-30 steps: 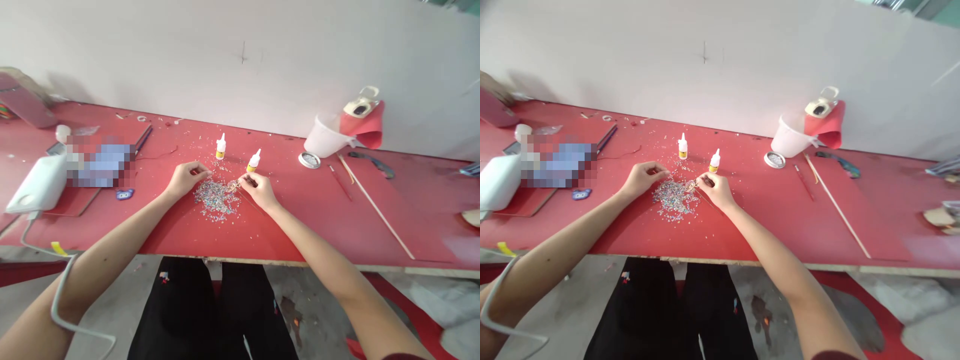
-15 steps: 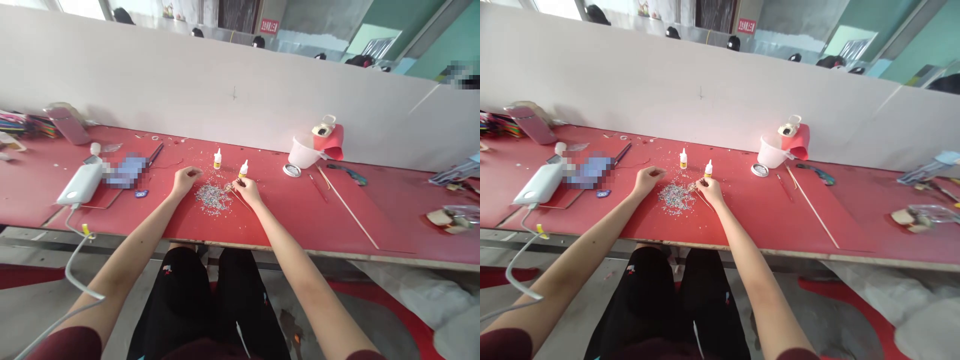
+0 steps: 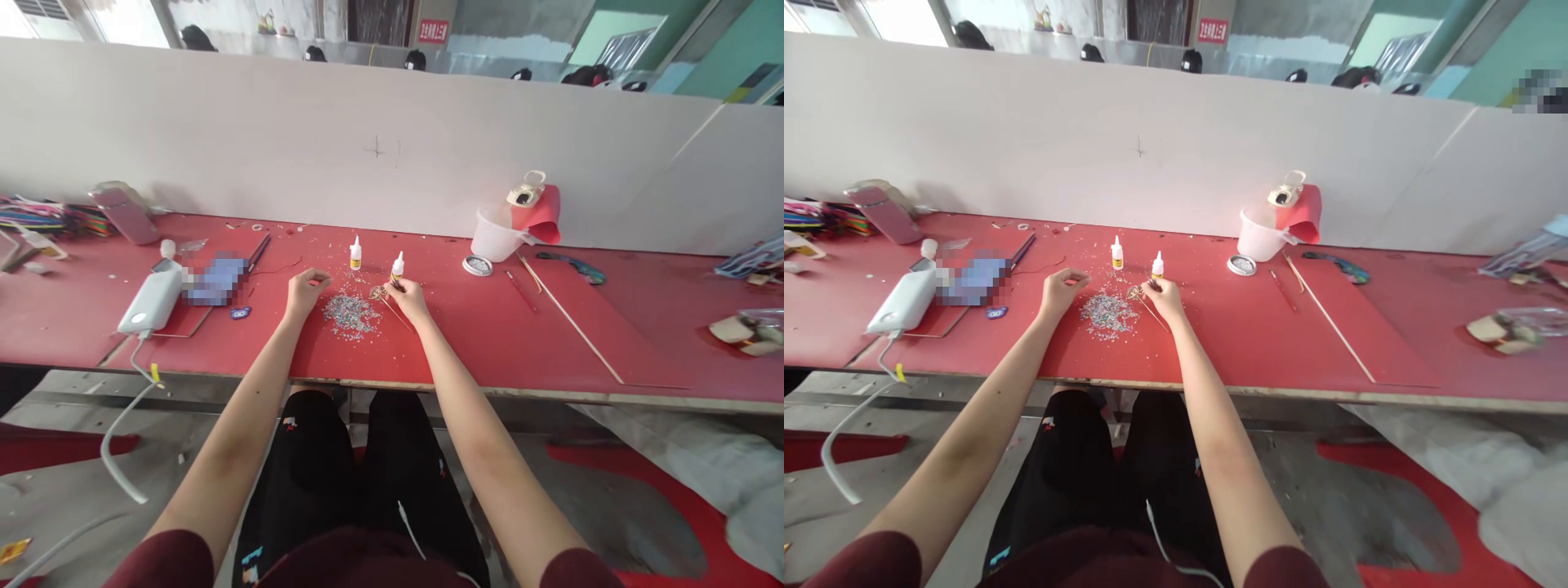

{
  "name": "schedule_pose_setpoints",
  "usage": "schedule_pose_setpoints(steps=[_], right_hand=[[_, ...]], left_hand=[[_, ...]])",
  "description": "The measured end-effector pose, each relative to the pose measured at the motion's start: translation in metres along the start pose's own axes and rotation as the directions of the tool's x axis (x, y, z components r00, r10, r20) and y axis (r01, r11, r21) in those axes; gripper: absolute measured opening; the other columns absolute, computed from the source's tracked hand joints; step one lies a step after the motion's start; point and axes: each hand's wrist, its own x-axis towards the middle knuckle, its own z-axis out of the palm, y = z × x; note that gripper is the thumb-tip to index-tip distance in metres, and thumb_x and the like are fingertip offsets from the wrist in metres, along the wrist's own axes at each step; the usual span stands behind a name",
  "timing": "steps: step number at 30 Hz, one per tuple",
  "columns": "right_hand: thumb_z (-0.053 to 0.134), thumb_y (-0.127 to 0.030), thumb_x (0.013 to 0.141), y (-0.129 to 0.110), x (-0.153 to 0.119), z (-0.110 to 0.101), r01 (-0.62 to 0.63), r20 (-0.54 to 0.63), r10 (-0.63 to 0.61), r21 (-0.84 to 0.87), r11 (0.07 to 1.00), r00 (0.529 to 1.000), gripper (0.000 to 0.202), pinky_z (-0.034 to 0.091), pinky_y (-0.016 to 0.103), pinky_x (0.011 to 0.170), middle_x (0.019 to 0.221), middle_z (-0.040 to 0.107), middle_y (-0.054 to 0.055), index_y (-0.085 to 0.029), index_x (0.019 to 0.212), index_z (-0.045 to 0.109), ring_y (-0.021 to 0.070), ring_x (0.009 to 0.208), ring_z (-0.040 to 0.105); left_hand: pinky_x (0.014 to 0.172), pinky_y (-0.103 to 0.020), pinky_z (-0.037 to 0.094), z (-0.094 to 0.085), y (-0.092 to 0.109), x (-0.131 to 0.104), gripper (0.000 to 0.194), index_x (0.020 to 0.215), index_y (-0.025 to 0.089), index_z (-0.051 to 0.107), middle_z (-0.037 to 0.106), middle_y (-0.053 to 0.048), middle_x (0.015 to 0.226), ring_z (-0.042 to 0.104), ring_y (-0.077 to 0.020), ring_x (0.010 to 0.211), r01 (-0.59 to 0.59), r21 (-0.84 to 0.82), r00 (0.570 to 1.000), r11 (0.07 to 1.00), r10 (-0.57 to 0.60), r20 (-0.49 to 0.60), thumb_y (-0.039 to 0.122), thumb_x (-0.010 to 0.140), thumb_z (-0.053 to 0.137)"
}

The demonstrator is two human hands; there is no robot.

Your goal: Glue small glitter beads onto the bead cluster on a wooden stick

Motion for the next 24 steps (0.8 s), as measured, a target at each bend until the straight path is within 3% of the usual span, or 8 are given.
schedule_pose_setpoints(steps=[9, 17, 24], right_hand=[[0.059, -0.048, 0.077, -0.0006, -0.001, 0.0005, 0.016, 0.006, -0.016, 0.003, 1.0, 1.0, 0.032, 0.039, 0.028, 0.064, 0.064, 0.061, 0.001, -0.018, 0.066, 0.058, 0.0162, 0.064, 0.054], [0.059, -0.047, 0.078, 0.0013, -0.0016, 0.0019, 0.021, -0.006, -0.021, 0.01, 1.0, 1.0, 0.031, 0.039, 0.028, 0.065, 0.066, 0.063, 0.002, -0.018, 0.067, 0.059, 0.0159, 0.065, 0.055], [0.057, -0.048, 0.08, 0.0047, -0.0002, 0.0011, 0.025, 0.008, -0.026, 0.004, 1.0, 1.0, 0.034, 0.038, 0.026, 0.063, 0.065, 0.063, 0.001, -0.017, 0.067, 0.061, 0.015, 0.062, 0.054]], left_hand=[[0.065, -0.027, 0.045, -0.0048, 0.0021, -0.0018, 0.024, 0.067, 0.018, 0.065, 0.07, -0.002, 0.068, 0.06, -0.0158, 0.063, -0.01, -0.005, 1.0, 1.0, 0.01, 0.021, 0.04, 0.077, 0.065], [0.072, -0.027, 0.048, -0.0044, 0.0001, -0.0056, 0.018, 0.081, 0.018, 0.067, 0.072, -0.004, 0.081, 0.065, -0.0173, 0.077, -0.06, -0.075, 0.994, 0.995, 0.066, 0.09, 0.034, 0.075, 0.065], [0.069, -0.028, 0.05, -0.0057, 0.0028, -0.0041, 0.02, 0.084, 0.017, 0.068, 0.072, -0.008, 0.087, 0.064, -0.0178, 0.078, -0.074, -0.126, 0.993, 0.989, 0.084, 0.082, 0.034, 0.076, 0.062]])
